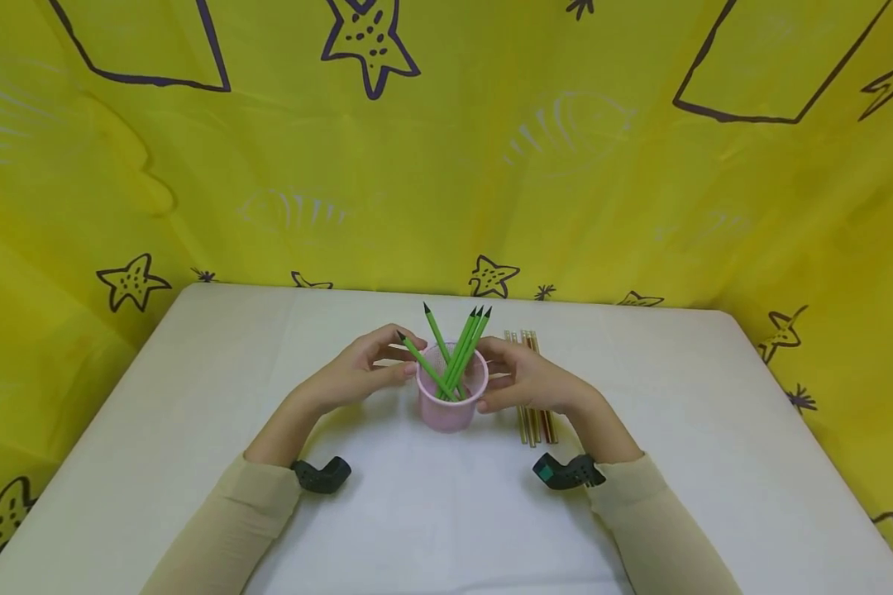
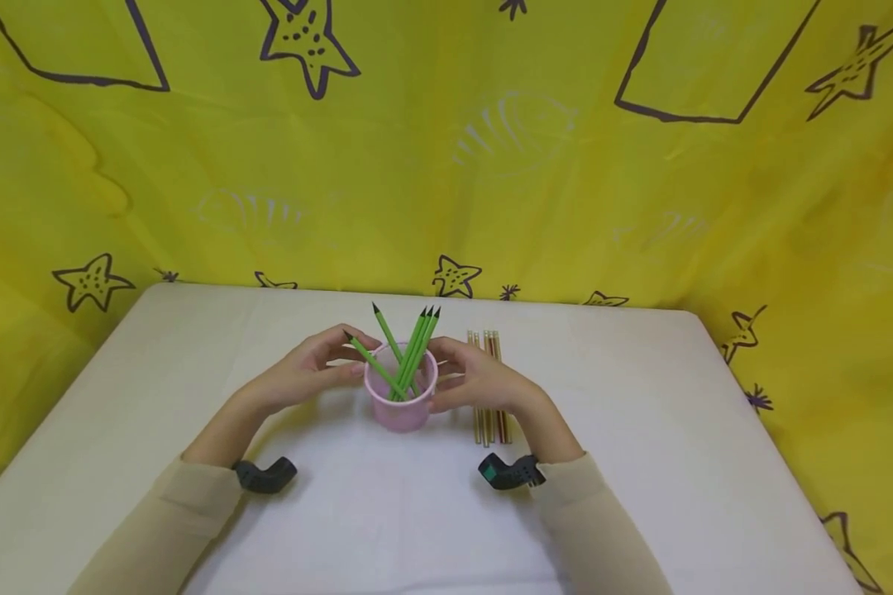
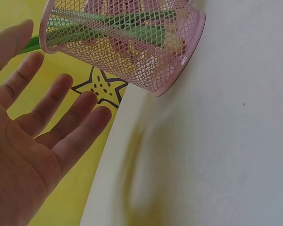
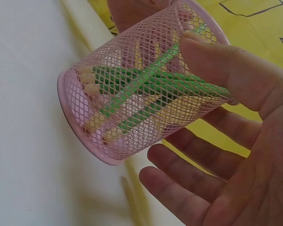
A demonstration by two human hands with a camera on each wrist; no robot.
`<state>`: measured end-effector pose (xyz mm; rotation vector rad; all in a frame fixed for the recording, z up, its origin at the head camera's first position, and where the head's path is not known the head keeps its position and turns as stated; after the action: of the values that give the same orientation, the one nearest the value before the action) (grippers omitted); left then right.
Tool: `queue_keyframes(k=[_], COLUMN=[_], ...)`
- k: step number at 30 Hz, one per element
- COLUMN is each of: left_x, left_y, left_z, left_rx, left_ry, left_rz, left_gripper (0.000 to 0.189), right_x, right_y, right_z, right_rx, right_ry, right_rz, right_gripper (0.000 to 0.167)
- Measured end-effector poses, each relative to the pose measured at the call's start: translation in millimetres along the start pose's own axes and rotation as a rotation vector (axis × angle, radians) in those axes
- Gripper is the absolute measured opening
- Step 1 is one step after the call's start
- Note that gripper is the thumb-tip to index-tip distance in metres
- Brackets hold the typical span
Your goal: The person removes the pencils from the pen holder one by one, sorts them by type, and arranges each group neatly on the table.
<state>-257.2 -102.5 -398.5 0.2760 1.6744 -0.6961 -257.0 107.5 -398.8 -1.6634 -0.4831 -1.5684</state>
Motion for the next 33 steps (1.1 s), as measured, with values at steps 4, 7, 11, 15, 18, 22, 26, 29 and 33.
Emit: queue_keyframes(k=[4,7,11,15,18,22,26,29,33], left_x=[-2.6,-5.0,-5.9,-6.7,-9.5,-15.1,-21.7,-28.8,-37.9], left_y=[-0.5,-0.3,-1.4,-5.5,-9.0,-12.7,-17.1,-20.3,-24.8], left_z=[0.0,0.0,-0.3,0.2,1.4,3.1,5.8,8.4,10.9], left_rx=[-0.023,-0.040,-0.073,-0.108,-0.128,-0.146,-0.161,-0.169,-0.175], left_ry=[0.014,0.028,0.047,0.068,0.077,0.094,0.105,0.115,0.144], left_rz=[-0.002,0.006,0.005,-0.020,-0.030,-0.018,0.006,0.044,0.110], left_gripper=[0.028,0.025,0.022,0.023,0.024,0.020,0.011,0.007,0.009], right_x=[-0.6,-1.0,-1.5,-2.6,-3.2,-3.1,-2.9,-3.2,-3.7], right_y=[2.7,3.8,4.1,4.6,5.6,6.5,6.3,6.0,6.2], right_z=[-1.3,-2.6,-4.1,-4.7,-5.0,-5.2,-5.1,-4.6,-3.4], right_rx=[-0.006,-0.005,-0.003,-0.009,-0.009,-0.006,-0.007,-0.007,0.000], right_ry=[0.014,0.014,0.015,0.025,0.028,0.018,0.010,0.011,0.018], right_rz=[-0.009,-0.016,-0.015,-0.011,-0.023,-0.031,-0.025,-0.027,-0.040], right_gripper=[0.082,0.083,0.083,0.083,0.083,0.083,0.083,0.083,0.081])
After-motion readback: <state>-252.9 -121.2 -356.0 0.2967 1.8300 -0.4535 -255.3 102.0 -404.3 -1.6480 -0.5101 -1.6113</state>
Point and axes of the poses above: each hand's wrist, its own z-axis away from the middle knuckle, its own y-axis out of the palm, x = y × z, the point moved 7 cm from there along -z, towards the middle knuckle, and after that the axes turned 1 degree about x, right-handed, at the moved point
